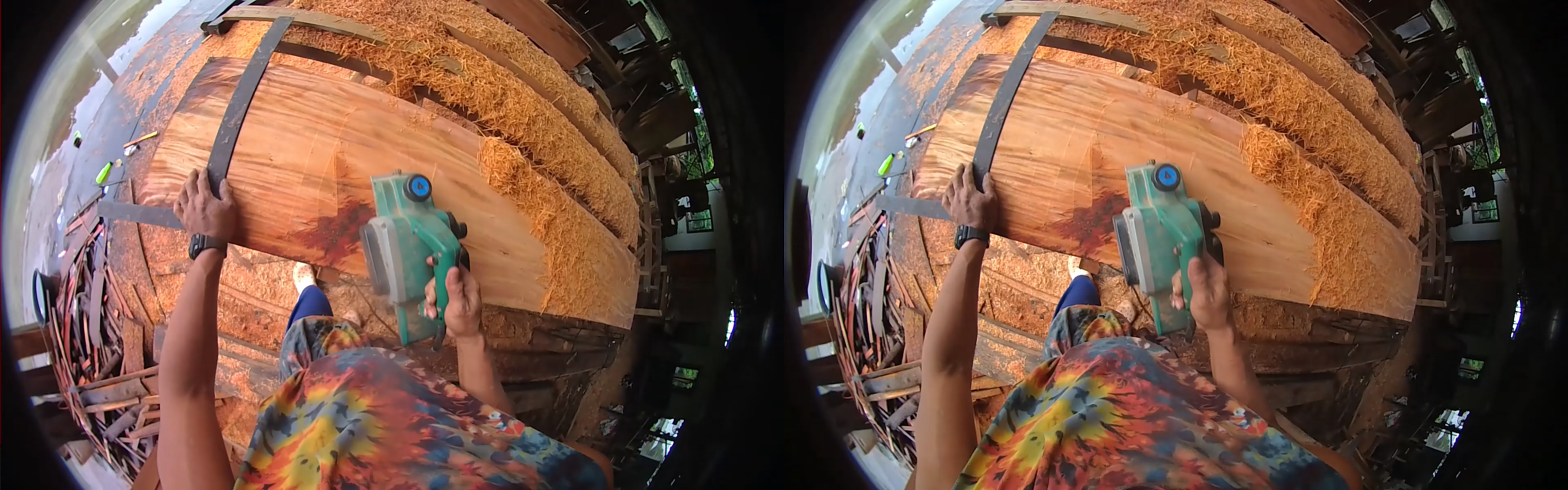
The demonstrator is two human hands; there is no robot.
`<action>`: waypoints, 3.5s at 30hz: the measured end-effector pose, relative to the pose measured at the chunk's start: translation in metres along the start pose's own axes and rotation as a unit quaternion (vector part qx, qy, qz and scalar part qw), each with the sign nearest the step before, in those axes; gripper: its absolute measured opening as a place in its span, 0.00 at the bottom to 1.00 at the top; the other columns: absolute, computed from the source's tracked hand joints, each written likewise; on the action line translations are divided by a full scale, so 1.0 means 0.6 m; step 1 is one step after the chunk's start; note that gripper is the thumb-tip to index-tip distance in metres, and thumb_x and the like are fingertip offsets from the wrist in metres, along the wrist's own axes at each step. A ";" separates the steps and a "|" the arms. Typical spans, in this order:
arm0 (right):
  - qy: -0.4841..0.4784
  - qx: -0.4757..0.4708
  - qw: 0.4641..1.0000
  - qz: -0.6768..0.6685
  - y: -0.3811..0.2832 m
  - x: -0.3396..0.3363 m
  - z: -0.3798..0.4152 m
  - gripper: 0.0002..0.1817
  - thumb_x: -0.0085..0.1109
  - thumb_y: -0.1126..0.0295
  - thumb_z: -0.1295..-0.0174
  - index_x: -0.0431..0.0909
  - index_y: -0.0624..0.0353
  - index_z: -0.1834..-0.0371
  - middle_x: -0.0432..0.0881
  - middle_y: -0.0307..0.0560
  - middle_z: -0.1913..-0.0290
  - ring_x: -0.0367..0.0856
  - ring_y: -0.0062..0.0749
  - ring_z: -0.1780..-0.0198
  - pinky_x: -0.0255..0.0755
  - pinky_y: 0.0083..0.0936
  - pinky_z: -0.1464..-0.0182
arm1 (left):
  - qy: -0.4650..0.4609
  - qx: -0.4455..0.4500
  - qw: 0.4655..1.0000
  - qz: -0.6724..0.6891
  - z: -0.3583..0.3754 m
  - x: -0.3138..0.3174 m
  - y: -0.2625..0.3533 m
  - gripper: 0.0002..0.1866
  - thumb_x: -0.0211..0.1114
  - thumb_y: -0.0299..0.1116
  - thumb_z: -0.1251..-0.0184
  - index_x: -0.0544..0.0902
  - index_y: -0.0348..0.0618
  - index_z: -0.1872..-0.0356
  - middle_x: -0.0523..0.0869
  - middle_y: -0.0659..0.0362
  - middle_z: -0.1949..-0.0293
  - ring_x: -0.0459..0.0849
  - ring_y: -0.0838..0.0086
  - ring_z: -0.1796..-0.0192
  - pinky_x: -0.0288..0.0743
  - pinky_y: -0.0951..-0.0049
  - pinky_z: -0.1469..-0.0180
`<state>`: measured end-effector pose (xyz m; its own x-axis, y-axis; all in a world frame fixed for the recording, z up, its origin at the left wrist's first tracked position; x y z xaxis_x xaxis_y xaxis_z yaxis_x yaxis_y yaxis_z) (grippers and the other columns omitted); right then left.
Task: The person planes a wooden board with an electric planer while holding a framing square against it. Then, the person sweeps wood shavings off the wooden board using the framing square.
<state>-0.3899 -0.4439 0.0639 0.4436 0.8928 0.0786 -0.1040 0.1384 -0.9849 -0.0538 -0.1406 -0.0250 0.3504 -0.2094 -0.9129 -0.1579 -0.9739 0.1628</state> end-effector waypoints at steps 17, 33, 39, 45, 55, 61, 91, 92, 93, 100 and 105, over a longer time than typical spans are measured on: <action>-0.024 -0.041 0.999 -0.015 -0.053 0.055 -0.437 0.34 0.57 0.37 0.30 0.74 0.64 0.52 0.75 0.41 0.77 0.74 0.23 0.80 0.73 0.24 0.77 | 0.002 0.009 1.000 -0.011 -0.003 0.009 -0.010 0.28 0.59 0.54 0.31 0.79 0.52 0.34 0.77 0.56 0.30 0.73 0.57 0.29 0.58 0.49 0.27; -0.019 0.031 0.999 0.022 0.013 -0.044 0.108 0.32 0.47 0.44 0.22 0.71 0.69 0.42 0.73 0.40 0.81 0.70 0.20 0.82 0.67 0.21 0.77 | -0.036 -0.004 0.999 -0.032 -0.004 0.000 0.003 0.30 0.57 0.53 0.28 0.77 0.47 0.31 0.74 0.54 0.27 0.69 0.56 0.26 0.53 0.49 0.24; -0.015 0.017 1.000 0.021 -0.002 -0.034 0.023 0.29 0.47 0.46 0.21 0.73 0.66 0.40 0.73 0.40 0.80 0.69 0.19 0.82 0.66 0.20 0.78 | -0.035 -0.004 0.999 -0.025 -0.004 0.003 0.003 0.30 0.59 0.50 0.29 0.77 0.45 0.32 0.75 0.53 0.28 0.70 0.55 0.27 0.54 0.49 0.24; -0.008 0.008 0.999 0.047 -0.031 -0.014 -0.176 0.28 0.45 0.47 0.20 0.75 0.67 0.49 0.72 0.38 0.82 0.68 0.19 0.84 0.66 0.20 0.78 | -0.023 0.002 0.999 -0.021 -0.003 0.004 0.004 0.29 0.59 0.49 0.30 0.78 0.45 0.34 0.76 0.54 0.29 0.70 0.56 0.27 0.56 0.49 0.26; -0.026 -0.027 0.998 0.043 -0.068 0.027 -0.460 0.38 0.54 0.33 0.31 0.75 0.65 0.52 0.75 0.40 0.78 0.73 0.22 0.83 0.73 0.23 0.77 | -0.024 -0.004 1.000 -0.005 -0.001 -0.004 -0.001 0.29 0.60 0.53 0.30 0.79 0.49 0.34 0.76 0.56 0.29 0.70 0.58 0.26 0.55 0.50 0.25; -0.016 0.004 0.999 0.045 -0.048 -0.003 -0.306 0.34 0.54 0.36 0.28 0.74 0.64 0.51 0.73 0.38 0.80 0.71 0.22 0.83 0.68 0.23 0.78 | -0.025 -0.002 1.000 -0.018 -0.004 0.007 -0.009 0.29 0.59 0.55 0.30 0.79 0.52 0.34 0.76 0.57 0.29 0.70 0.58 0.26 0.56 0.50 0.26; -0.016 -0.033 0.999 0.025 -0.071 0.006 -0.478 0.36 0.54 0.34 0.30 0.74 0.63 0.54 0.74 0.39 0.77 0.72 0.21 0.83 0.69 0.22 0.79 | -0.058 -0.015 0.998 -0.008 -0.005 -0.013 0.013 0.29 0.58 0.50 0.29 0.76 0.45 0.33 0.74 0.53 0.28 0.68 0.55 0.26 0.54 0.47 0.25; -0.018 -0.029 0.999 0.017 -0.070 0.008 -0.488 0.35 0.54 0.34 0.30 0.74 0.63 0.54 0.74 0.40 0.77 0.72 0.21 0.83 0.69 0.22 0.79 | -0.055 -0.016 0.998 -0.010 -0.005 -0.010 0.010 0.29 0.58 0.51 0.29 0.77 0.46 0.33 0.74 0.54 0.28 0.68 0.56 0.25 0.53 0.48 0.24; -0.021 -0.026 0.999 0.007 -0.073 0.012 -0.493 0.35 0.54 0.34 0.31 0.74 0.63 0.54 0.74 0.40 0.76 0.72 0.21 0.83 0.69 0.22 0.79 | -0.054 -0.017 0.998 -0.009 -0.004 -0.008 0.008 0.29 0.58 0.52 0.29 0.77 0.47 0.33 0.74 0.55 0.28 0.68 0.56 0.25 0.53 0.49 0.24; -0.017 -0.004 0.999 0.034 -0.056 -0.011 -0.358 0.34 0.53 0.35 0.29 0.73 0.62 0.52 0.73 0.39 0.78 0.72 0.21 0.82 0.68 0.22 0.79 | -0.040 -0.010 0.999 -0.010 -0.003 0.004 -0.005 0.28 0.59 0.54 0.30 0.78 0.51 0.34 0.75 0.58 0.28 0.69 0.59 0.26 0.54 0.50 0.24; -0.018 0.044 0.999 0.020 -0.025 -0.053 -0.148 0.31 0.49 0.40 0.24 0.72 0.64 0.50 0.72 0.39 0.81 0.68 0.22 0.84 0.67 0.22 0.77 | -0.025 -0.010 1.000 -0.006 -0.002 0.005 -0.008 0.28 0.59 0.54 0.29 0.78 0.52 0.34 0.75 0.58 0.28 0.69 0.58 0.26 0.55 0.51 0.25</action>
<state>-0.3233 -0.5127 0.0626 0.4051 0.9131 0.0461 -0.1998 0.1376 -0.9701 -0.0509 -0.1366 -0.0279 0.3054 -0.1945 -0.9321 -0.1355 -0.9778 0.1597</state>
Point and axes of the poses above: each hand's wrist, its own z-axis away from the middle knuckle, its own x-axis out of the palm, y = z × x, the point moved 5 cm from there along -z, towards the middle knuckle
